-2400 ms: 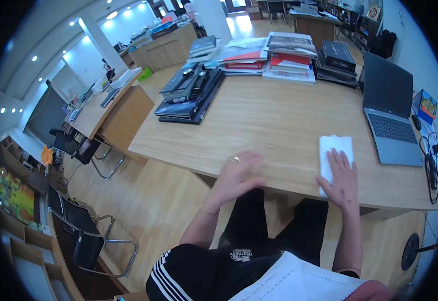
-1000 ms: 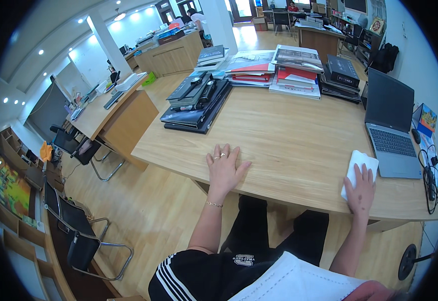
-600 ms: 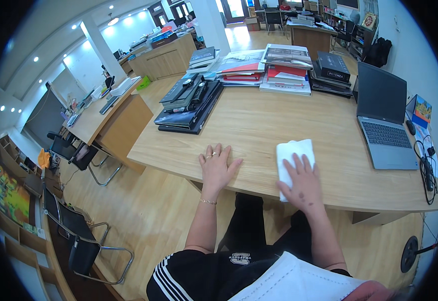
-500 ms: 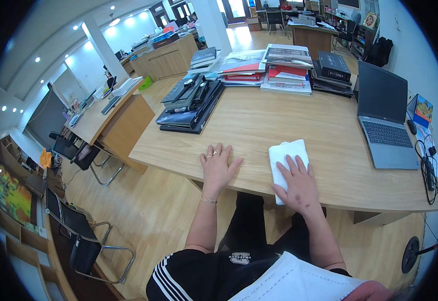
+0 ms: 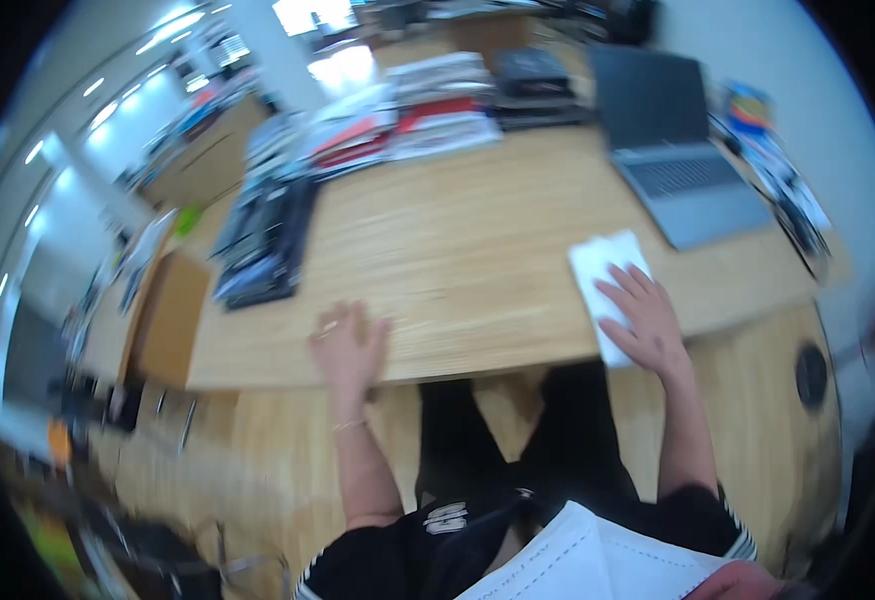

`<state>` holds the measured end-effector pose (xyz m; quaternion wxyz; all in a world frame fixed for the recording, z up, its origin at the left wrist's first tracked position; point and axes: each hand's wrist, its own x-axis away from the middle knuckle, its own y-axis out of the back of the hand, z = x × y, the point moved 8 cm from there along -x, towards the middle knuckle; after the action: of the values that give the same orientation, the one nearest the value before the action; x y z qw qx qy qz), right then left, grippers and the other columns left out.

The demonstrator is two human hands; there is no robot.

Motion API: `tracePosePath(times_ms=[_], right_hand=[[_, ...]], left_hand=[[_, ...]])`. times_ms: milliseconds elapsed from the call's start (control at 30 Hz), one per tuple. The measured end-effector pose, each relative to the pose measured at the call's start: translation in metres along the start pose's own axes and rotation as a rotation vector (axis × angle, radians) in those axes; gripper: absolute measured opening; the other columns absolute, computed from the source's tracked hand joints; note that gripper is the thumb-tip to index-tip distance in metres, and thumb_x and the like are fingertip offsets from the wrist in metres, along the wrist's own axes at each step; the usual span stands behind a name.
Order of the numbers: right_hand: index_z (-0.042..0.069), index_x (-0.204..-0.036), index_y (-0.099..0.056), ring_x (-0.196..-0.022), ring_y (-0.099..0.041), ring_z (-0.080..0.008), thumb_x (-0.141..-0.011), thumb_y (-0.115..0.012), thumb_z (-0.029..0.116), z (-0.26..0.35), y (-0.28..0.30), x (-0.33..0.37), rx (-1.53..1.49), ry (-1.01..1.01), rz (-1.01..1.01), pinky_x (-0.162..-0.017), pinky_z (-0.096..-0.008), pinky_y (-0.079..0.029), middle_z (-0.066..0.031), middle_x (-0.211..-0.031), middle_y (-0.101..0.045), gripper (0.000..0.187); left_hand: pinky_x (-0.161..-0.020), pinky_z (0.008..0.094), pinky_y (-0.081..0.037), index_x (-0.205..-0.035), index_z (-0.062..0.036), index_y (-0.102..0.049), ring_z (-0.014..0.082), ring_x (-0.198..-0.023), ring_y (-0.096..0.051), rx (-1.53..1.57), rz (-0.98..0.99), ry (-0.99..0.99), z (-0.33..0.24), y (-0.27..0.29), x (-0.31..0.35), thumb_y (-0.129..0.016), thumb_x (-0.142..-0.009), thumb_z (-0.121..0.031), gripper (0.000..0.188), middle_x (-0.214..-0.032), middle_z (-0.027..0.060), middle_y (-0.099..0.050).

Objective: The person cleans the wooden desk surface by wiping it with a cloth.

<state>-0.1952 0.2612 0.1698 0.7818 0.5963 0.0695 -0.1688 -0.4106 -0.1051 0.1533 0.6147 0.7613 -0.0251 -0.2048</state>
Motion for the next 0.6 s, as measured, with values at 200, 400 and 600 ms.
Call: tracePosePath(times_ms=[200, 400, 600], right_hand=[[0.015, -0.133, -0.060, -0.134, -0.044, -0.0379, -0.087, -0.062, 0.029, -0.023, 0.014, 0.001, 0.039, -0.055, -0.084, -0.110, -0.0474, -0.034, -0.0132, -0.143, -0.053, 0.048], [0.016, -0.137, -0.056, -0.136, -0.041, -0.0385, -0.089, -0.062, 0.032, -0.034, 0.004, -0.006, 0.116, -0.143, -0.059, -0.112, -0.0501, -0.033, -0.0133, -0.147, -0.048, 0.051], [0.018, -0.146, -0.047, -0.144, -0.031, -0.0365, -0.094, -0.054, 0.044, 0.006, -0.020, -0.057, 0.199, -0.222, 0.038, -0.116, -0.0553, -0.024, -0.0130, -0.155, -0.038, 0.059]], left_hand=[[-0.111, 0.0537, -0.030, -0.133, -0.0117, -0.061, 0.0380, -0.134, -0.045, -0.077, -0.119, 0.032, 0.012, 0.012, 0.004, -0.059, -0.091, -0.052, 0.058, -0.141, 0.0189, -0.054], [-0.110, 0.0582, -0.027, -0.132, -0.0129, -0.061, 0.0387, -0.134, -0.043, 0.013, -0.088, -0.024, -0.004, -0.001, 0.007, -0.060, -0.089, -0.053, 0.058, -0.142, 0.0178, -0.053], [-0.109, 0.0584, -0.027, -0.130, -0.0121, -0.062, 0.0398, -0.134, -0.043, 0.033, -0.133, 0.001, 0.003, 0.013, 0.010, -0.059, -0.089, -0.055, 0.060, -0.141, 0.0171, -0.054]])
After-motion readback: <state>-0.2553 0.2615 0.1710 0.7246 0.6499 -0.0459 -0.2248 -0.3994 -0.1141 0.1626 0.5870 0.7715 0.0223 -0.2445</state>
